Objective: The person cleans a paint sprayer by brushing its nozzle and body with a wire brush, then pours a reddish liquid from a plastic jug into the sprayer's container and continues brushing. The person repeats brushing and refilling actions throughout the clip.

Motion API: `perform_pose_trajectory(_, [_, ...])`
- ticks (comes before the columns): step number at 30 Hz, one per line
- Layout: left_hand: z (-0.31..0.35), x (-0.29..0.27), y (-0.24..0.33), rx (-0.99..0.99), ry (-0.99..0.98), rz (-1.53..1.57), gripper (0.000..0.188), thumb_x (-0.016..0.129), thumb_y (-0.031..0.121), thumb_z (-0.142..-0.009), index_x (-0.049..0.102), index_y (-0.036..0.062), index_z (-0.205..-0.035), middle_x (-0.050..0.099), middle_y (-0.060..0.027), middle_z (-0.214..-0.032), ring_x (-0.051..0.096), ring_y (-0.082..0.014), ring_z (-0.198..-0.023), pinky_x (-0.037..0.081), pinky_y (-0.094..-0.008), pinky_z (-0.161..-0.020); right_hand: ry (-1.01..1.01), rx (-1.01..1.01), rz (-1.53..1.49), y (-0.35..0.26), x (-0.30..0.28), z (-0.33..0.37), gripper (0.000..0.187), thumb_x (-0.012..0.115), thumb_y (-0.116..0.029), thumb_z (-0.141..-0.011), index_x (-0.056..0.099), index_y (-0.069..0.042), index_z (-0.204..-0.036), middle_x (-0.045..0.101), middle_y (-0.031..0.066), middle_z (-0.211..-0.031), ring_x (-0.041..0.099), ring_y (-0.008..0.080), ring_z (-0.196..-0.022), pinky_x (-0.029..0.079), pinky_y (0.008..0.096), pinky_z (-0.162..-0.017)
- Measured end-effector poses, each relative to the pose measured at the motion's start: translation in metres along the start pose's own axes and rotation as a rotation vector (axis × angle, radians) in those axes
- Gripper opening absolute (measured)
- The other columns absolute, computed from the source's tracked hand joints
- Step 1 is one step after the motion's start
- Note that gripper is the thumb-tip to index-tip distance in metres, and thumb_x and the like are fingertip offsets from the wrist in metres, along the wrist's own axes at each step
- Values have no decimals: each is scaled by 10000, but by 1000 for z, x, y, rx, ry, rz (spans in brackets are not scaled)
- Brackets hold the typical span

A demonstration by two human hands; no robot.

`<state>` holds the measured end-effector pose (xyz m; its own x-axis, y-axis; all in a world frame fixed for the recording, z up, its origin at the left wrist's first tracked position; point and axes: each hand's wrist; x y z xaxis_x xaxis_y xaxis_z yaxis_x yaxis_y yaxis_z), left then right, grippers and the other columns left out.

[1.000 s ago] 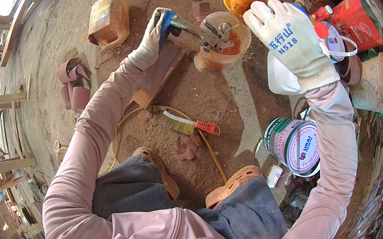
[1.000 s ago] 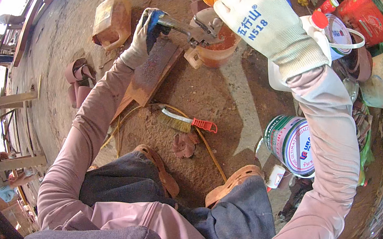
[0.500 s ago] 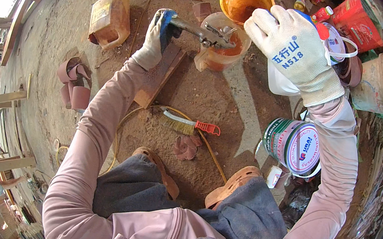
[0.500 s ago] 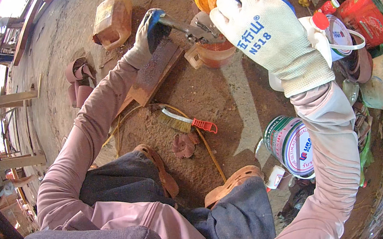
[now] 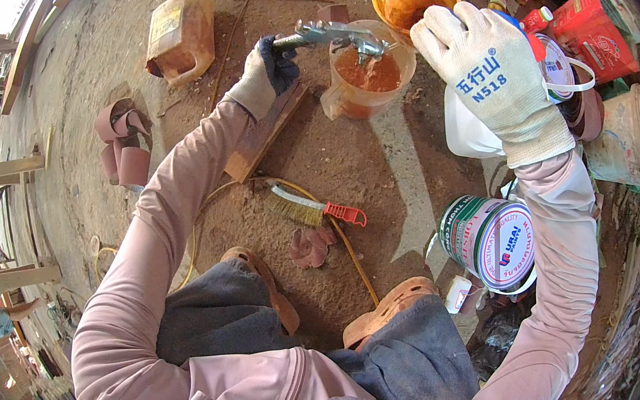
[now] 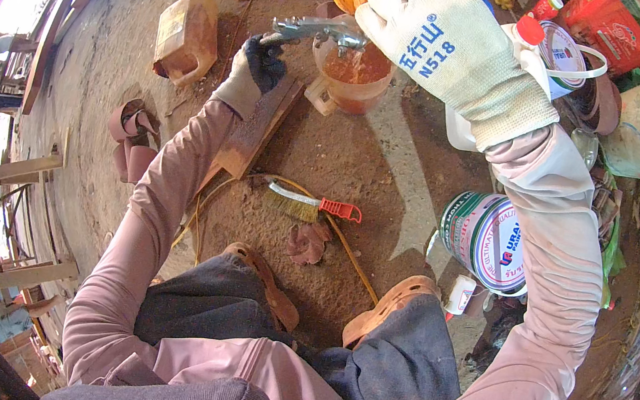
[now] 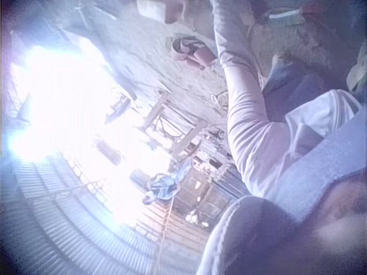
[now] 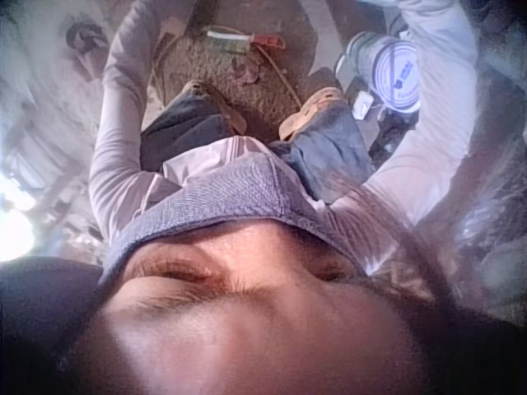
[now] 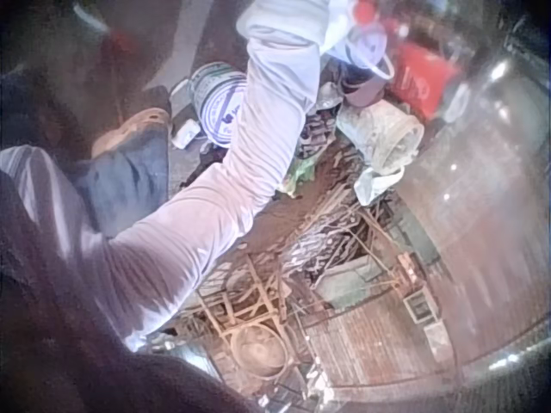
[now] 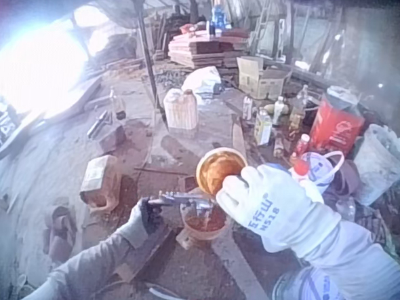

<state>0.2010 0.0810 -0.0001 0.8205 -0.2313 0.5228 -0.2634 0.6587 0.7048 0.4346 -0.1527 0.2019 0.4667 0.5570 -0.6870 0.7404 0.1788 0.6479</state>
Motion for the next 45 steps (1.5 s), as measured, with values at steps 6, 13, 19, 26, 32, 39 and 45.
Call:
perform_pose_trajectory(6, [-9, -13, -6, -181, -49, 197, 264, 355, 256, -986, 552, 89, -933, 449, 17, -616, 394, -140, -463, 362, -284, -469, 26, 31, 10, 1, -4, -5, 251, 635, -212, -796, 594, -168, -1040, 561, -24, -997, 611, 149, -931, 528, 289, -777])
perform_pose_trajectory(13, [-12, -29, -6, -386, -170, 441, 137, 466, 212, -921, 501, 98, -854, 456, 1, -624, 452, -155, -525, 390, -305, -505, 96, 33, -101, 5, -15, -12, 137, 587, -204, -818, 643, -142, -926, 586, 4, -867, 594, 159, -739, 480, 324, -603])
perform_pose_trajectory(19, [-8, -38, -6, -504, -313, 457, 64, 520, 125, -833, 501, 96, -778, 464, -19, -657, 463, -175, -572, 407, -309, -551, 138, 28, -87, 6, -10, -14, 136, 592, -209, -816, 643, -145, -924, 582, 1, -844, 592, 160, -730, 479, 321, -601])
perform_pose_trajectory(26, [15, -3, -4, -434, 1, 433, 180, 367, 223, -968, 499, 109, -921, 418, 17, -594, 374, -112, -441, 317, -263, -384, 67, 41, 41, 7, -10, -8, 249, 629, -208, -808, 586, -169, -1050, 564, -18, -999, 611, 148, -928, 530, 286, -763])
perform_pose_trajectory(32, [17, 11, -9, -414, 34, 384, 253, 304, 264, -1024, 492, 137, -912, 406, 35, -569, 360, -100, -415, 309, -259, -360, 70, 46, 22, 5, -11, -5, 216, 614, -219, -828, 607, -190, -1042, 586, -21, -942, 615, 162, -871, 517, 298, -708])
perform_pose_trajectory(39, [8, -6, -9, -428, 52, 377, 124, 374, 176, -944, 483, 119, -958, 426, 21, -614, 390, -111, -470, 331, -268, -399, 83, 40, 25, 4, -12, -8, 223, 633, -197, -788, 625, -177, -1010, 561, -17, -923, 606, 155, -856, 518, 294, -704])
perform_pose_trajectory(45, [16, 11, -11, -432, 95, 385, 267, 286, 230, -994, 535, 135, -982, 414, 37, -570, 370, -89, -424, 312, -251, -352, 54, 21, 20, 6, -13, -3, 237, 631, -199, -796, 623, -172, -1031, 561, -18, -932, 598, 154, -867, 513, 290, -692])
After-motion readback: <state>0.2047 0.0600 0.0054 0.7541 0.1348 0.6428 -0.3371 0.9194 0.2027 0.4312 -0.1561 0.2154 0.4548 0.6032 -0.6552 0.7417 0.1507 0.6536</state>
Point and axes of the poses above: each hand's wrist, its own z-axis away from the middle knuckle, its own x-axis out of the palm, y = z × x
